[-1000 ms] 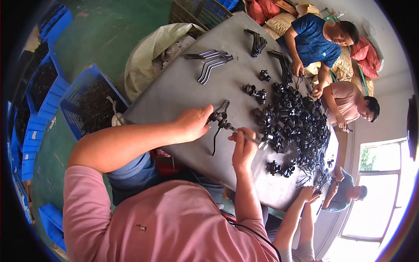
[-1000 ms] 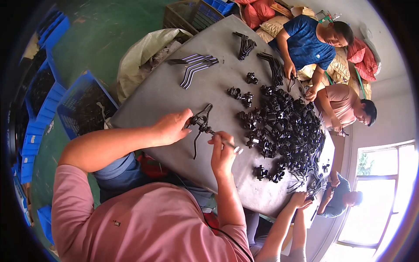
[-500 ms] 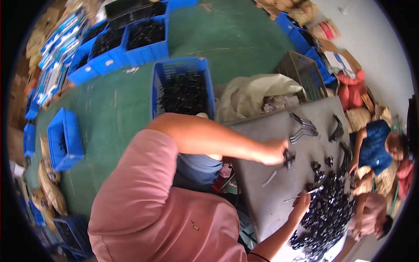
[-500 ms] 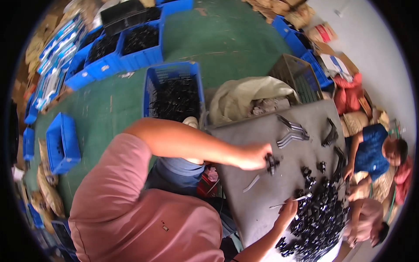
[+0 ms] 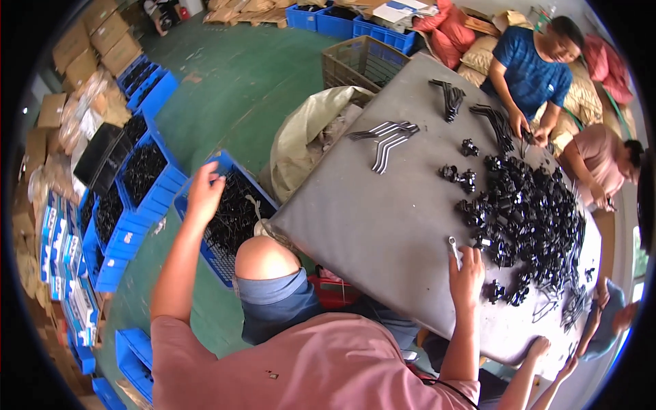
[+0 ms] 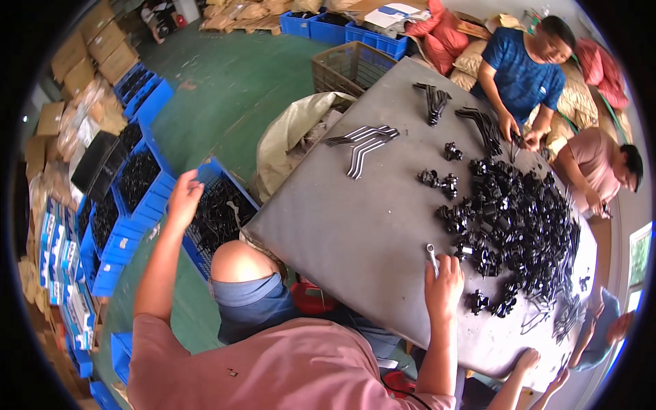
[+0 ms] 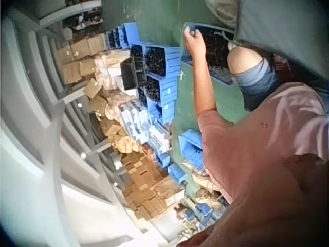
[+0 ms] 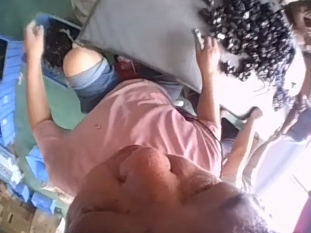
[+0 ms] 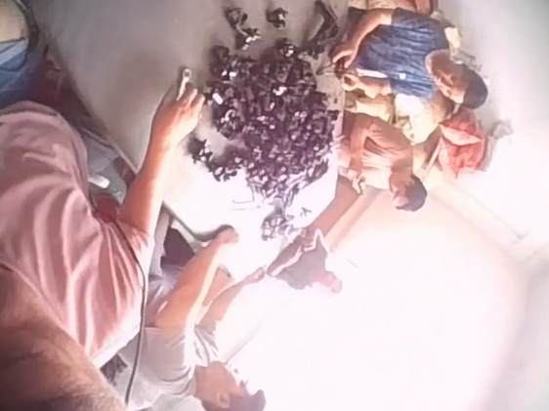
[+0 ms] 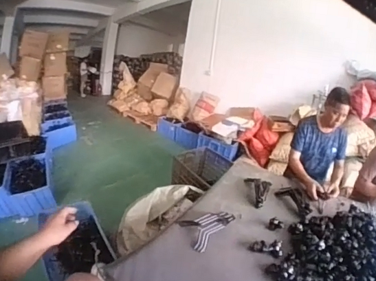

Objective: Assembling small black components, likely bicycle brake levers, at a factory workbench using hands and a small wrench.

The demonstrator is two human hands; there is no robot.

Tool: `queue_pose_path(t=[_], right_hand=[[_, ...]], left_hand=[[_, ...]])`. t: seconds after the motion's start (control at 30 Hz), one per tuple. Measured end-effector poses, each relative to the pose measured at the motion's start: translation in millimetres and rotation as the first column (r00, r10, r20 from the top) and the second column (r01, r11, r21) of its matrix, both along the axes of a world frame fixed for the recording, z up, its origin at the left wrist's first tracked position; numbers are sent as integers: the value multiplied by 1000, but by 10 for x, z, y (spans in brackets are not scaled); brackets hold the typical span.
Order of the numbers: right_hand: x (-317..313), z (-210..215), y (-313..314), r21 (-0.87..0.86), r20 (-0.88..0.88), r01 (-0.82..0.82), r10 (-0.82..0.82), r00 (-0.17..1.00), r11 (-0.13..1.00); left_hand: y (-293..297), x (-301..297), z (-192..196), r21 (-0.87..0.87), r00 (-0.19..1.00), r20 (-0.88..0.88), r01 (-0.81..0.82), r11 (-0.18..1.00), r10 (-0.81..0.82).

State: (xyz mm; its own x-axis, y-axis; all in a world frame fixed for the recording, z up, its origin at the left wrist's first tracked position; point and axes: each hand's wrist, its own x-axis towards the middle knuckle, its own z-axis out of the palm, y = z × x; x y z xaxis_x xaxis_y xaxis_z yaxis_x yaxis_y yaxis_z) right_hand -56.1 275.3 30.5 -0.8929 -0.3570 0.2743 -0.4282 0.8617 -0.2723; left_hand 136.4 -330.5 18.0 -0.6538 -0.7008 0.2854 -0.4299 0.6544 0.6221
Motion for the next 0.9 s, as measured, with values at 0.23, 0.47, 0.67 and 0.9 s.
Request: queue_pose_path(t=[0.23,0.47,0.67,0.9], right_hand=[[74,-236,-121,187,-119,79,-58,991,979],[294,-409,104,22,-205,120,-113,972,993],[197,-346,75,-61,-124,106,-113,986,993],[245,-367,177,-72,-111,122,-129,985,990]], left_hand=[[1625,-2027,534,-123,827,-128,535,836,-548],[2359,-3526,228,-415,798,267,601,683,-540],[2514,-3986,227,-295,772,524,561,773,-360],[2460,-3998,322,-144,814,385,519,842,-436]])
